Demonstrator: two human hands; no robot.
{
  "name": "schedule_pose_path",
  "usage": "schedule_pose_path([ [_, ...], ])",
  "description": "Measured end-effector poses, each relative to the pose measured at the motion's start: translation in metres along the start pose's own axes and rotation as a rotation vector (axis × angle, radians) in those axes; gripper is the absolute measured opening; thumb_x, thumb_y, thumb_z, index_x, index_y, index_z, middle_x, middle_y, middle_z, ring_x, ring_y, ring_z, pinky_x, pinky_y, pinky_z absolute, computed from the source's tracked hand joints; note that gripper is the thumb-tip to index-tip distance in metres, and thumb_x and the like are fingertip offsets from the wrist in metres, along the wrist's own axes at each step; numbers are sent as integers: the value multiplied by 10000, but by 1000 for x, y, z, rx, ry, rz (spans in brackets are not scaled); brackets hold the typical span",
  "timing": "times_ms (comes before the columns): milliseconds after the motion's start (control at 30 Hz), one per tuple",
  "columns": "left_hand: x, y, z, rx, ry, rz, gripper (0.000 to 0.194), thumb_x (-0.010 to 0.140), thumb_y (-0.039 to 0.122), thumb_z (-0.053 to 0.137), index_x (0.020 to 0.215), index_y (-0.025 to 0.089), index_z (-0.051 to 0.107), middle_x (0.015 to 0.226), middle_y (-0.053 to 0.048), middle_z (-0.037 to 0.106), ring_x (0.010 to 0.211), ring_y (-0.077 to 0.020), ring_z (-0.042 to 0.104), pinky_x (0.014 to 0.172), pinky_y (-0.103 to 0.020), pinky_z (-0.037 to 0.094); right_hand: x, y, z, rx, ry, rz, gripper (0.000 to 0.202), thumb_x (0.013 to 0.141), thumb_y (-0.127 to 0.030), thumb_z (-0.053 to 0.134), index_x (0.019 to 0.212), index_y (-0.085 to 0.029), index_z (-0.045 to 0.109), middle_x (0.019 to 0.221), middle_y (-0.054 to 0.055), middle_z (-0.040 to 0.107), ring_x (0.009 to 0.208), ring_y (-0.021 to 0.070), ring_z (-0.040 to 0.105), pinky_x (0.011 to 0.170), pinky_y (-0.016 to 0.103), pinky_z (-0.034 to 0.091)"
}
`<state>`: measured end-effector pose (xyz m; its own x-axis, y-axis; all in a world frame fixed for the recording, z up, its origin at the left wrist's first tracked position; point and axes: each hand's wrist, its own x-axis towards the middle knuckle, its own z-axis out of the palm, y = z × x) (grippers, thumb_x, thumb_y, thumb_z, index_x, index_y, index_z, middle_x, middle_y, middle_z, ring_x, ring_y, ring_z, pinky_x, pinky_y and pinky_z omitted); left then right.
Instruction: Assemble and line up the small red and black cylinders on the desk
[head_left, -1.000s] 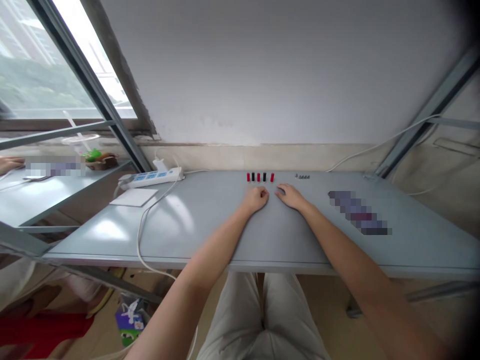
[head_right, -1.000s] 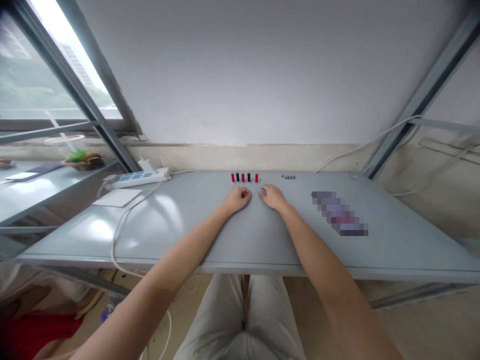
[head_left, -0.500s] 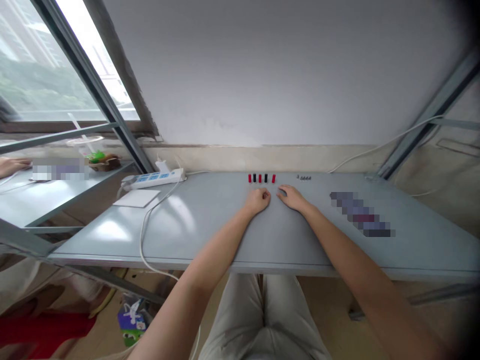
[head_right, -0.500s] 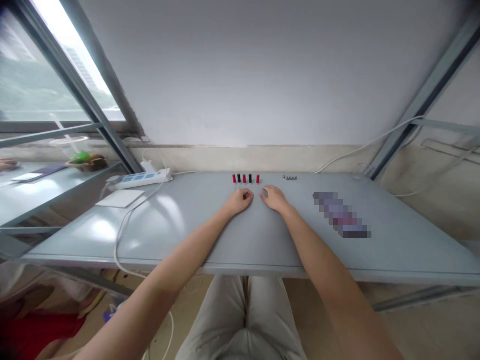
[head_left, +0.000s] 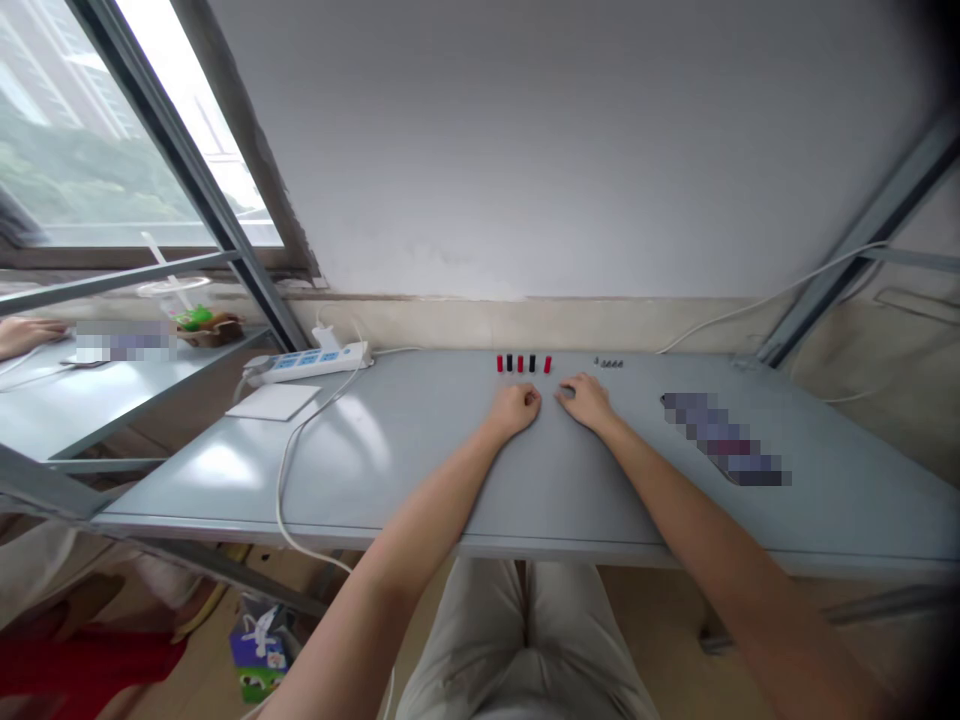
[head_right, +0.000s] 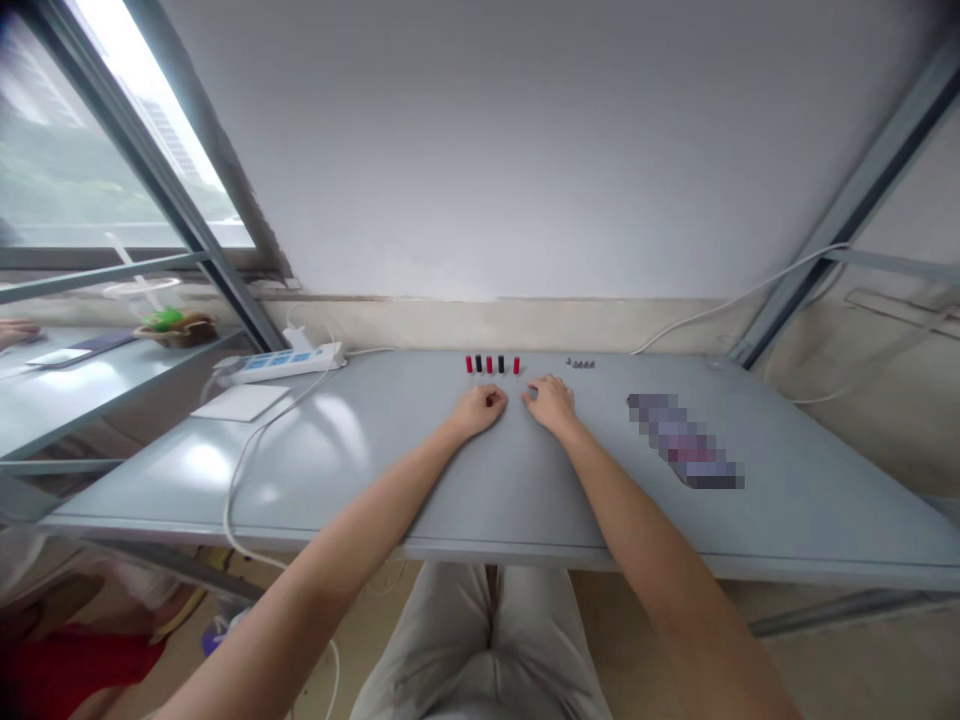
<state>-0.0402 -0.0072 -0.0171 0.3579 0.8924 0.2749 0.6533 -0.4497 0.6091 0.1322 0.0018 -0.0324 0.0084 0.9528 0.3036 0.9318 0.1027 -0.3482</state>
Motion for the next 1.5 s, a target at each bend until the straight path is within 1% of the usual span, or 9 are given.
schedule_pose_path([
  [100,0,0,1,7,13,-10,185,775,204,471,772,145,645,671,-28,614,597,-117,506,602,-231,393,-1,-5,-3,11,6,98,299,776,-386,560,993,-211,666,1105,94,610,1065,269,517,870,405,395],
  [267,-2,2,0,30,37,-20,204,784,200,455,766,135,648,662,-34,605,581,-113,490,599,-233,389,9,-7,-3,85,-36,158,323,755,-388,574,1007,-206,665,1055,86,637,1012,247,557,836,372,410],
  [633,1,-3,3,-23,42,-31,218,800,214,456,772,135,657,643,-30,598,575,-111,484,597,-233,389,39,-15,2,166,-74,193,373,703,-404,629,1026,-220,658,984,55,676,948,213,592,811,316,405],
  [933,4,-5,4,-86,67,-53,200,798,207,468,759,127,647,630,-22,591,585,-108,490,600,-230,393,41,-20,6,186,-35,197,214,734,-359,599,884,-218,659,914,24,687,901,191,600,777,304,391],
  [1033,5,-6,5,-123,97,-59,188,801,198,465,780,127,638,615,-16,582,577,-103,491,602,-227,401,34,-22,-3,199,-67,179,168,747,-316,589,856,-204,649,908,30,688,870,176,605,739,281,393],
  [1100,6,-6,7,-162,150,-58,182,802,208,481,868,123,628,624,-13,586,575,-99,493,615,-228,411,26,-25,-11,181,-91,155,155,755,-298,580,853,-196,642,896,41,689,841,175,608,713,274,393],
  [1233,7,-3,8,-253,257,-32,340,784,247,551,1099,119,556,719,-22,619,583,-91,503,646,-232,429,8,-34,-26,38,-91,-14,148,782,-289,551,860,-208,646,861,57,690,855,201,603,756,308,377],
  [1333,8,0,7,-294,249,0,270,788,224,548,1040,139,594,784,-37,638,626,-91,524,661,-227,434,-1,-40,-30,-83,-82,-123,170,814,-257,498,883,-206,644,859,72,686,844,210,603,802,341,358],
  [1500,8,5,3,-344,286,-53,159,788,217,546,885,122,628,793,-53,648,620,-87,526,639,-223,427,-3,-41,-30,-124,-91,-143,142,815,-252,506,859,-203,631,859,64,678,823,206,605,804,349,362],
])
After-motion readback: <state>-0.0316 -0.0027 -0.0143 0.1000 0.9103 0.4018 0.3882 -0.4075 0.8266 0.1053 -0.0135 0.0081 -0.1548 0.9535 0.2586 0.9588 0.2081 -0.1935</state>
